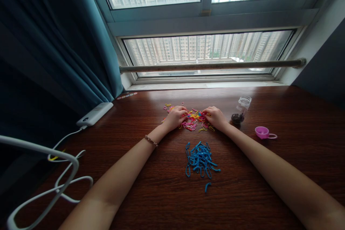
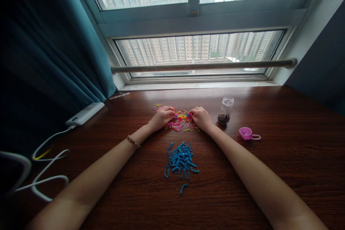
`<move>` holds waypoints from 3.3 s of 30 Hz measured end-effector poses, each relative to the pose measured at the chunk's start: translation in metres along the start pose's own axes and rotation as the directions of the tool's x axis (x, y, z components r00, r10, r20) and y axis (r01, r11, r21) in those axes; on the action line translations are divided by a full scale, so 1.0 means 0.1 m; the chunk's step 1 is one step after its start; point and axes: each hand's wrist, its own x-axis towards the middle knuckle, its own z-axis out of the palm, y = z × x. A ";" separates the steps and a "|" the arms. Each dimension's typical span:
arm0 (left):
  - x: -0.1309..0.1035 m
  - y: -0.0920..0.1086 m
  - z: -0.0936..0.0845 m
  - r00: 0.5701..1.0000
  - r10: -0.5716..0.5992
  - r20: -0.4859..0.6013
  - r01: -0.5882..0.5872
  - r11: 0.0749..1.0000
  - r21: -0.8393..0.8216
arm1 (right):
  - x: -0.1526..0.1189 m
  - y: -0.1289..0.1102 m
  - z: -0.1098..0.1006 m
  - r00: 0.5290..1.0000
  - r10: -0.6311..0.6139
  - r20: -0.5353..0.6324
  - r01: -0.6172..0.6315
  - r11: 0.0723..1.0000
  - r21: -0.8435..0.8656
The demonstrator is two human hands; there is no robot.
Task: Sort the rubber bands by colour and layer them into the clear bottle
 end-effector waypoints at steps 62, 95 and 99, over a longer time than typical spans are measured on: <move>0.09 0.70 -0.23 0.783 0.183 0.594 0.227 0.806 -0.547 | 0.10 0.01 -0.04 0.924 0.312 -0.220 -0.242 0.925 0.293; 0.02 0.52 0.07 0.971 -0.049 0.234 0.012 0.988 0.155 | 0.05 0.03 -0.08 0.994 -0.017 0.109 0.017 1.000 0.003; 0.02 0.51 0.07 0.975 -0.043 0.218 0.015 0.992 0.129 | 0.04 0.03 -0.06 0.997 -0.013 0.073 0.014 1.000 -0.005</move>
